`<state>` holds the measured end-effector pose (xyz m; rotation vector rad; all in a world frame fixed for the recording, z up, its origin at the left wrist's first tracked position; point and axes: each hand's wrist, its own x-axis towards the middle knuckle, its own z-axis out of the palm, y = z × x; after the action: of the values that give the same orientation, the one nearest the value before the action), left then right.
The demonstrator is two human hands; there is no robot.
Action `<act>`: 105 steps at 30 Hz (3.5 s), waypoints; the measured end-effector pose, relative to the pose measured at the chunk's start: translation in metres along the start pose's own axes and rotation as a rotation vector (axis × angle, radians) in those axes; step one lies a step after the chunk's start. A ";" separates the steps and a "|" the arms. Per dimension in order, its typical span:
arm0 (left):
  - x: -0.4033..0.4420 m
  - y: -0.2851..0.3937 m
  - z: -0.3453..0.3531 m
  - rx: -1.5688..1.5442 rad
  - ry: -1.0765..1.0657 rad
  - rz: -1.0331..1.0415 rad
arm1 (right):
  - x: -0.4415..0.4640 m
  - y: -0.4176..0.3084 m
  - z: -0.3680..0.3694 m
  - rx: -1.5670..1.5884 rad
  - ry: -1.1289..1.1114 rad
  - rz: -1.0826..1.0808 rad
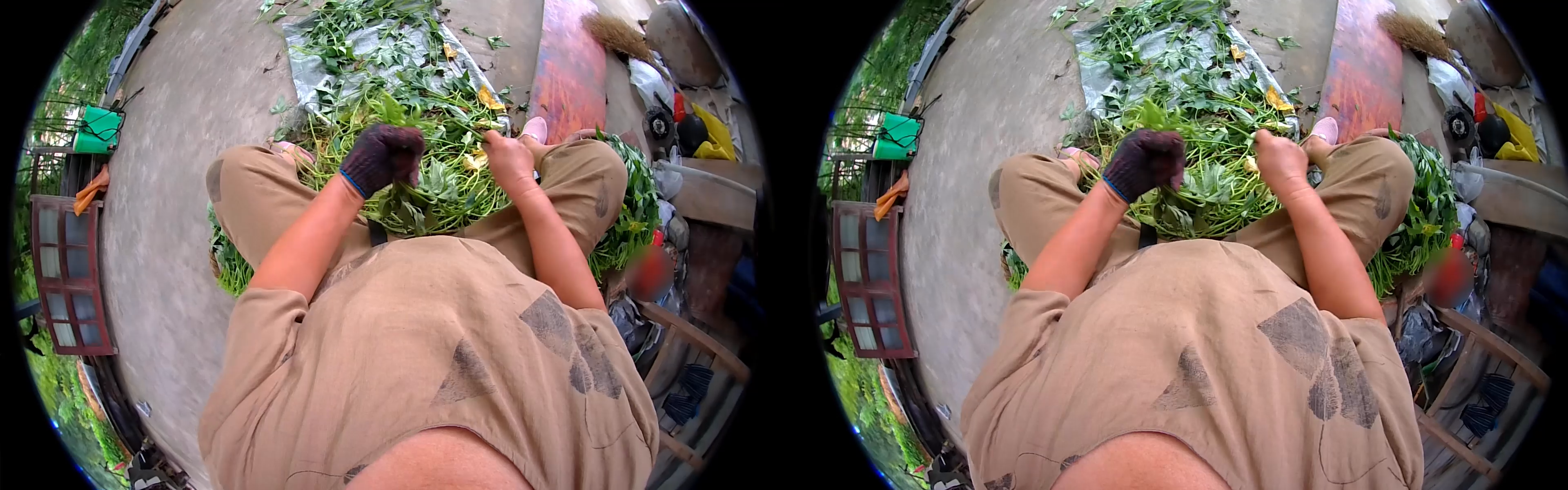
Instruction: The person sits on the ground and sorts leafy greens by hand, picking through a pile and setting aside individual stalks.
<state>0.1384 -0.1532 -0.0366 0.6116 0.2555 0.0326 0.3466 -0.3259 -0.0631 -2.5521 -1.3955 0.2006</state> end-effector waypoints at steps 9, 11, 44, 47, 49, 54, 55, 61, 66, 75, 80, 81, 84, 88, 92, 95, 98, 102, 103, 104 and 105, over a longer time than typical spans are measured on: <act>0.010 -0.019 0.030 0.364 0.416 0.165 | -0.004 -0.012 -0.036 1.344 -0.236 0.360; 0.017 -0.044 0.044 0.446 0.350 0.101 | -0.004 -0.025 -0.029 1.374 -0.255 0.353; 0.008 -0.004 0.017 0.075 0.363 -0.061 | -0.012 -0.024 -0.032 0.329 0.068 -0.369; 0.005 -0.005 0.029 0.321 0.448 -0.128 | -0.013 -0.038 -0.030 0.056 0.171 -0.355; 0.002 -0.012 0.032 0.425 0.415 -0.225 | -0.014 -0.044 -0.031 -0.051 0.151 -0.384; 0.003 -0.019 0.043 0.735 0.422 -0.209 | -0.020 -0.045 -0.009 -0.142 -0.028 -0.218; 0.006 -0.019 0.043 0.730 0.432 -0.192 | -0.019 -0.048 -0.007 -0.130 -0.026 -0.178; -0.021 -0.002 0.070 0.518 0.185 0.036 | 0.024 0.018 -0.034 -0.065 0.146 0.301; -0.034 0.076 0.009 -0.108 -0.012 0.521 | -0.008 -0.015 -0.070 -0.062 0.223 0.099; -0.075 0.170 -0.054 -0.105 -0.096 0.633 | -0.051 -0.108 -0.036 0.351 -0.714 -0.637; -0.080 0.174 -0.044 -0.081 0.099 0.659 | 0.013 -0.114 -0.016 0.373 -0.390 -0.491; -0.079 0.173 -0.033 -0.043 0.072 0.626 | 0.024 -0.112 0.002 0.246 -0.391 -0.482; -0.071 0.178 -0.039 0.090 0.051 0.581 | 0.025 -0.110 0.043 -0.082 -0.509 -0.448; -0.060 0.187 -0.060 0.035 -0.094 0.471 | -0.033 -0.118 0.071 -0.198 -1.048 -0.653; -0.040 0.181 -0.100 -0.071 0.071 0.510 | -0.024 -0.122 0.086 -0.125 -1.075 -0.671; -0.023 0.167 -0.068 0.013 0.621 0.581 | 0.021 -0.113 0.080 0.105 -1.016 -0.572; -0.014 0.174 -0.075 0.111 0.587 0.521 | 0.081 -0.077 0.106 0.488 -0.859 -0.324; -0.001 0.173 -0.072 0.219 0.691 0.370 | 0.145 0.005 0.162 0.511 -0.584 0.267; 0.003 0.172 -0.077 0.236 0.754 0.347 | 0.157 0.029 0.177 0.589 -0.560 0.474; 0.004 0.173 -0.088 0.246 0.735 0.309 | 0.167 0.054 0.192 0.665 -0.532 0.683; 0.009 0.173 -0.082 0.271 0.797 0.281 | 0.177 0.086 0.221 0.623 -0.451 0.735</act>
<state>0.1351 0.0353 -0.0046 0.8827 0.9548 0.5267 0.4619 -0.1933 -0.3007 -2.3891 -0.3001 1.1746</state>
